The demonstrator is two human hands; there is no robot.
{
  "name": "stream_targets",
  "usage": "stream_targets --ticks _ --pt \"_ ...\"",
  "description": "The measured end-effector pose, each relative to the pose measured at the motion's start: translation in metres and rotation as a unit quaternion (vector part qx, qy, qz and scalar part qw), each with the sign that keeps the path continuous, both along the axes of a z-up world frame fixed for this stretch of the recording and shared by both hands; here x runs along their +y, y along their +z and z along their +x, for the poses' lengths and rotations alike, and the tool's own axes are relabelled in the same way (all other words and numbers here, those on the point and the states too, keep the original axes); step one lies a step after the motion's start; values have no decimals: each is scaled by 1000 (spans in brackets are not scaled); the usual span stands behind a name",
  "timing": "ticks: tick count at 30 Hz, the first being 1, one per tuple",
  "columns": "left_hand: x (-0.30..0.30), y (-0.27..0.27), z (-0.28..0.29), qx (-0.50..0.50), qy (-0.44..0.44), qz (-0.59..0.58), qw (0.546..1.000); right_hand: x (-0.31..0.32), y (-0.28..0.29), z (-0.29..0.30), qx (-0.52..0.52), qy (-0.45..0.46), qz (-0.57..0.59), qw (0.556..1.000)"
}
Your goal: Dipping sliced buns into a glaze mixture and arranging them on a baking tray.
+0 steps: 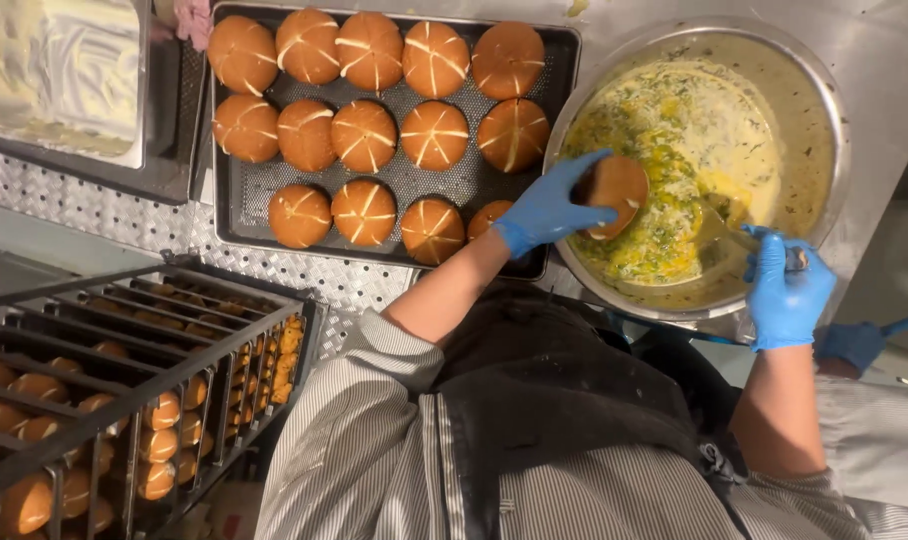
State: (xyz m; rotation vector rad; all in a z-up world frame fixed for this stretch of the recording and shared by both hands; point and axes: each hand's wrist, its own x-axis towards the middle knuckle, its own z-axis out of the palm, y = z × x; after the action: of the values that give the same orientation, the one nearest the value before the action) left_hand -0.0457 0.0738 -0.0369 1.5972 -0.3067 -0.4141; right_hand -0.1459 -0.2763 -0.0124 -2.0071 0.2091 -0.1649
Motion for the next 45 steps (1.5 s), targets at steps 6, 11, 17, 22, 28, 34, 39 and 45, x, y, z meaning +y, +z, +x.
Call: stream_targets --ticks 6,11,17,22,28,34,39,45 --pt "12 -28 -4 453 -45 -419 785 3 21 -6 20 -78 12 997" --pt "16 -38 -14 424 -74 -562 706 5 19 -11 -3 -87 40 995" --pt "108 -21 -31 383 46 -524 759 17 7 -15 10 -67 86 994" --pt "287 -5 -78 271 238 -456 813 19 3 -15 32 -68 86 993" --pt "435 -28 -110 217 425 -361 801 26 17 -4 29 -36 14 999" --pt "490 -94 -110 255 450 -353 780 26 22 5 48 -12 -23 999" --pt "533 -153 -134 264 553 -302 730 4 10 2 24 -14 13 1000" --pt "465 -117 -162 317 546 -125 766 39 17 -4 47 -19 101 994"
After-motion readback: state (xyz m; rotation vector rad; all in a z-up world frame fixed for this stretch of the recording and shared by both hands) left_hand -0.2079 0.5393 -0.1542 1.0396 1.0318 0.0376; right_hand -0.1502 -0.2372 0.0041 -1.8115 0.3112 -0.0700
